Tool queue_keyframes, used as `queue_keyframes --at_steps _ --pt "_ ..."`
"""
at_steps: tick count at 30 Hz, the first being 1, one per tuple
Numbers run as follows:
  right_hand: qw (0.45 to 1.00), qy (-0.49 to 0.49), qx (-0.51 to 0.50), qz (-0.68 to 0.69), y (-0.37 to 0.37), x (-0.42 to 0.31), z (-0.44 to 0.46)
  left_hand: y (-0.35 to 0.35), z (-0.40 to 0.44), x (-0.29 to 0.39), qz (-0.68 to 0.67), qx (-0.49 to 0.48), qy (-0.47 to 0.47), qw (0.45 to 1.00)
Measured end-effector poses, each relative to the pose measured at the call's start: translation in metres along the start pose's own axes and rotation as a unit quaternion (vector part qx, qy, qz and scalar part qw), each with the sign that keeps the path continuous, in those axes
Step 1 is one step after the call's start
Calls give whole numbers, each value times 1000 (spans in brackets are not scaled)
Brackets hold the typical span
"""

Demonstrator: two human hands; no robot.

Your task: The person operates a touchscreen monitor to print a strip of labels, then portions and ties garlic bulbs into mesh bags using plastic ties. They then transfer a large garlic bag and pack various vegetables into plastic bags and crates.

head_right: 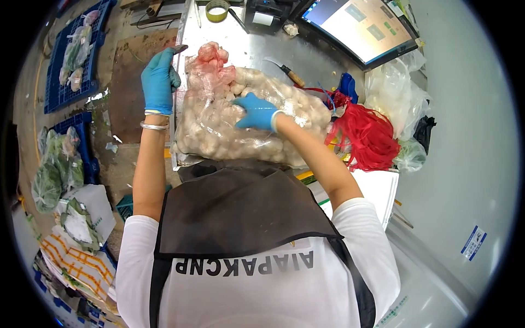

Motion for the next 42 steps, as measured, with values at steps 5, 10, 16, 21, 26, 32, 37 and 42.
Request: queue_keyframes --at_steps 5,10,16,21,26,32,37,42 --pt "994 21 83 -61 16 3 5 8 -1 -4 11 -27 -10 1000" --pt "918 -13 189 348 -4 9 -15 2 -3 -4 1 -8 -10 1000" --pt "719 -52 185 669 -20 28 -25 -1 -2 -2 7 -8 -8 1000" --pt "839 -51 219 495 -33 33 -27 0 -3 -6 10 -7 -3 1000" --pt "917 19 351 187 -56 16 -12 5 -4 -4 20 -23 -7 1000" --pt "972 -77 55 -215 12 -14 51 7 -3 1 20 -11 2 1000" --pt "978 -38 81 -187 15 -22 35 -1 -2 -1 -6 2 -2 1000" --pt "969 15 216 115 -22 21 5 -4 -1 -8 6 -1 1 1000"
Point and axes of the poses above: each hand's wrist, its own z-axis towards the middle knuckle, its own y-axis out of the palm, x = y × z, the point moved 3 cm from there along z, towards the middle knuckle, and after that the axes turned 1 degree about -z, right-handed, at the moved point
